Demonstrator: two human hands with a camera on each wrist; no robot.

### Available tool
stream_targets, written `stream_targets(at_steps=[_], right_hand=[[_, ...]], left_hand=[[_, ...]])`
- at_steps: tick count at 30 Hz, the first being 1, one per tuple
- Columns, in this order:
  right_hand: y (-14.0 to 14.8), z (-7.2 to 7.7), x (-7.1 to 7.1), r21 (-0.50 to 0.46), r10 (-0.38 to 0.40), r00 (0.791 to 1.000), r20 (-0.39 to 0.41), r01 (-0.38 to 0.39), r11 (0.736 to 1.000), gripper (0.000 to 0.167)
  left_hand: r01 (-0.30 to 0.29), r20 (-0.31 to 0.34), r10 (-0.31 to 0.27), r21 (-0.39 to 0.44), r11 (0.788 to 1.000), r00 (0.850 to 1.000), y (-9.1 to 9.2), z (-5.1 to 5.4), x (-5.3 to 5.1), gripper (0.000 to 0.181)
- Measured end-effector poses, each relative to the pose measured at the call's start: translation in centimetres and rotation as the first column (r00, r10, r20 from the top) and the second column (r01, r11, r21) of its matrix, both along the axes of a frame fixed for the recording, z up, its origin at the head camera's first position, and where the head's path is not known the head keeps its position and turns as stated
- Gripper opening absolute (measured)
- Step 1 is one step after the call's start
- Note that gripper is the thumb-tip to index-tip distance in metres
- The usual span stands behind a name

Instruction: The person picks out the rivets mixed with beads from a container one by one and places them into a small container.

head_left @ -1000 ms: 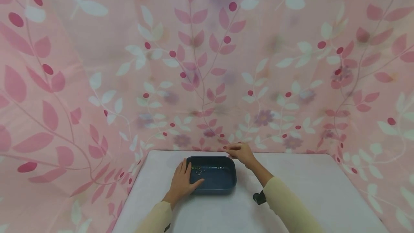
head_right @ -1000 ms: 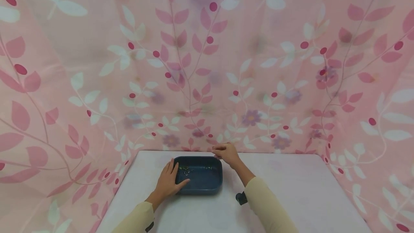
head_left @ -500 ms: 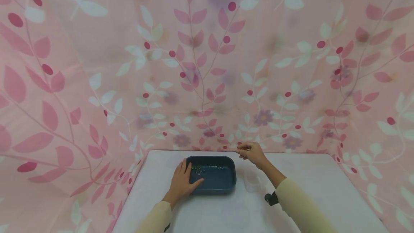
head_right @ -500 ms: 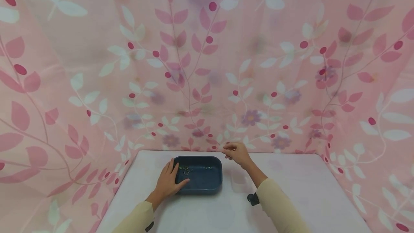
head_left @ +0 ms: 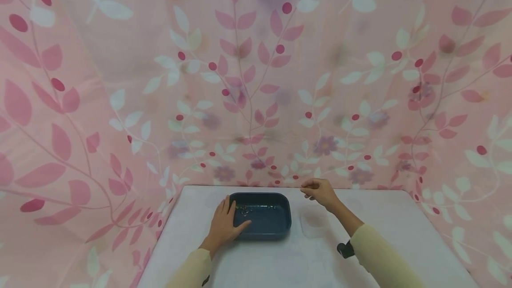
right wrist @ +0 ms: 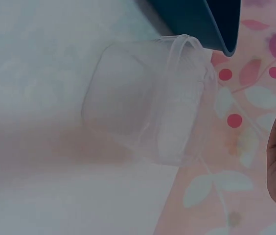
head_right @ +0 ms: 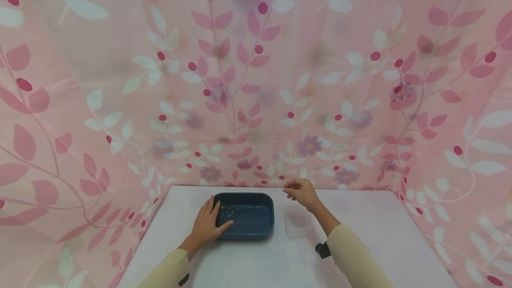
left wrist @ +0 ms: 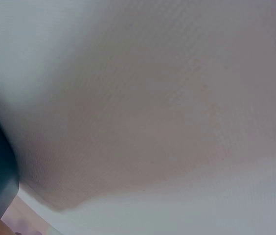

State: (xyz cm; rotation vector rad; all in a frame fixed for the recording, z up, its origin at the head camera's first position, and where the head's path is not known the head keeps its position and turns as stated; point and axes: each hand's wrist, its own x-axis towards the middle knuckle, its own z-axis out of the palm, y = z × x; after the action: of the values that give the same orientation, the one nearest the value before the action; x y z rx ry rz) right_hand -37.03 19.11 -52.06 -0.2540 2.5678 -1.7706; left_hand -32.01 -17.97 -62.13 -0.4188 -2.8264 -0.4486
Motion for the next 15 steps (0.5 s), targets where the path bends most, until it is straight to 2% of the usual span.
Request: stream_targets(at_steps=[7,15], right_hand=[[0.7,-0.5,0.6,-0.02,-0.008,0.999,0.033,0.009,1.0,0.025],[1.4,-0.9,1.1,-0.012,-0.02,0.999,0.045,0.021,1.0,0.024]], left_hand=[[-0.009,0.032,0.008,0.015,1.0,0.999,0.1,0.2,0.0,0.101],[-0.009,0.029,0.009,0.015,1.0,1.0,0.1,0.1,0.1,0.103]])
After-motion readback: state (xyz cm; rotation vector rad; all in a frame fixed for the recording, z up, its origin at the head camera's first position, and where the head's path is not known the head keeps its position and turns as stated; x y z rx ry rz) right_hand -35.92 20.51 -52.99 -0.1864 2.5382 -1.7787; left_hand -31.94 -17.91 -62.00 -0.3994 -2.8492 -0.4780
